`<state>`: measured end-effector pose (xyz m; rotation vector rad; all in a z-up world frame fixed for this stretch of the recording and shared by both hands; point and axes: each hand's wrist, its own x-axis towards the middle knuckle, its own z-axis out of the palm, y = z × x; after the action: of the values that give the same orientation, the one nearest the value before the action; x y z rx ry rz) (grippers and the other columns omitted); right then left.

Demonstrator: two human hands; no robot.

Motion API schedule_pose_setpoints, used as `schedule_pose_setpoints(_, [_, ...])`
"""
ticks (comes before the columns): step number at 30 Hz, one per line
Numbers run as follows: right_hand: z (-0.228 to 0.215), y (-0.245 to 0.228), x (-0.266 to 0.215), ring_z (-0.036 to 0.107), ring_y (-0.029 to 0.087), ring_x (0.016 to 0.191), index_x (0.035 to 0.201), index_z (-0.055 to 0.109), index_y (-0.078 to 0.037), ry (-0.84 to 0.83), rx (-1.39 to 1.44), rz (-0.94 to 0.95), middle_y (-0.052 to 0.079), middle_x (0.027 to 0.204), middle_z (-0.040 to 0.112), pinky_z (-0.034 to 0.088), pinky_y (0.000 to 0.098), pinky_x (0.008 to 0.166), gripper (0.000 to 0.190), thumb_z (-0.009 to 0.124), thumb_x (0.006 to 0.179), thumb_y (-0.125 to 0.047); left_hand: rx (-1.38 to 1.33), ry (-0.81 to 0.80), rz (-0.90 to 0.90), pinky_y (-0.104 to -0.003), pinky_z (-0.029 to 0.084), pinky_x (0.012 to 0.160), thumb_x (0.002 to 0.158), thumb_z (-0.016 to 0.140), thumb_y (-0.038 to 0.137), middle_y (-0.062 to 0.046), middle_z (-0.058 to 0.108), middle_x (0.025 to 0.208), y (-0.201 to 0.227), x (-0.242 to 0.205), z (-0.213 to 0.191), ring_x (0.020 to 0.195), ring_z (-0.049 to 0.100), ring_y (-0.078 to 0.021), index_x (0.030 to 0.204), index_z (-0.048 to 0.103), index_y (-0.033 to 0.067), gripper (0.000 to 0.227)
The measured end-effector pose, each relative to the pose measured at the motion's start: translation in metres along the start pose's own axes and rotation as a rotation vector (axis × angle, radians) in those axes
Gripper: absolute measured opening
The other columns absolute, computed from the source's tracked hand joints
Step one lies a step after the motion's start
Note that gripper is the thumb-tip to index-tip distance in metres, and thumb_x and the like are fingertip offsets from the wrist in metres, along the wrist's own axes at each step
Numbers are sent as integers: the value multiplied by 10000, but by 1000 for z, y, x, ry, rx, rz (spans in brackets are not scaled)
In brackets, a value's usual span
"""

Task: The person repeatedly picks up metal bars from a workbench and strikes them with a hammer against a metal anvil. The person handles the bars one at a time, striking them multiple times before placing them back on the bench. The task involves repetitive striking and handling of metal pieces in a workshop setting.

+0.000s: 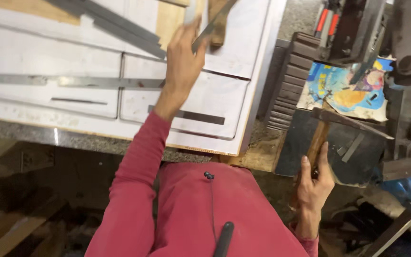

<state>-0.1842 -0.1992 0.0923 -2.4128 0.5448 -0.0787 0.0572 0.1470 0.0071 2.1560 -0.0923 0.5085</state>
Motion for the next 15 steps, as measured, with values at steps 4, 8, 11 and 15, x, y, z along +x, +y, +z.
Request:
schedule_pose_setpoints(4, [4,-12,4,565,97,638,1612,489,-103,-23,85,-44,87,922,652,471,285,555,600,669,1040,-120,224,95,59,-463,525,977,945,698,14,-161,694,1197,-87,34,-38,1111,648,-375,1255,696,14,310])
schedule_pose_setpoints(8, [8,-10,-8,555,93,591,1612,487,-126,-47,156,96,75,844,632,463,276,519,626,675,1015,-146,467,-4,115,-461,528,923,687,678,-154,-211,682,1167,-181,53,-151,1098,627,-401,1152,731,-7,490])
schedule_pose_setpoints(11, [11,-9,-4,569,95,575,1615,478,-145,-100,159,161,78,773,642,467,280,516,640,677,1007,-153,690,-210,207,-476,512,902,764,736,-137,-173,701,1141,-206,67,-198,1110,631,-388,1067,740,7,336])
schedule_pose_setpoints(15, [14,-9,3,591,91,613,1612,477,-136,-101,97,77,60,872,669,475,274,520,633,680,1013,-154,758,-331,210,-452,547,842,786,789,-59,-159,720,1028,-222,97,-215,1008,683,-349,1105,736,30,335])
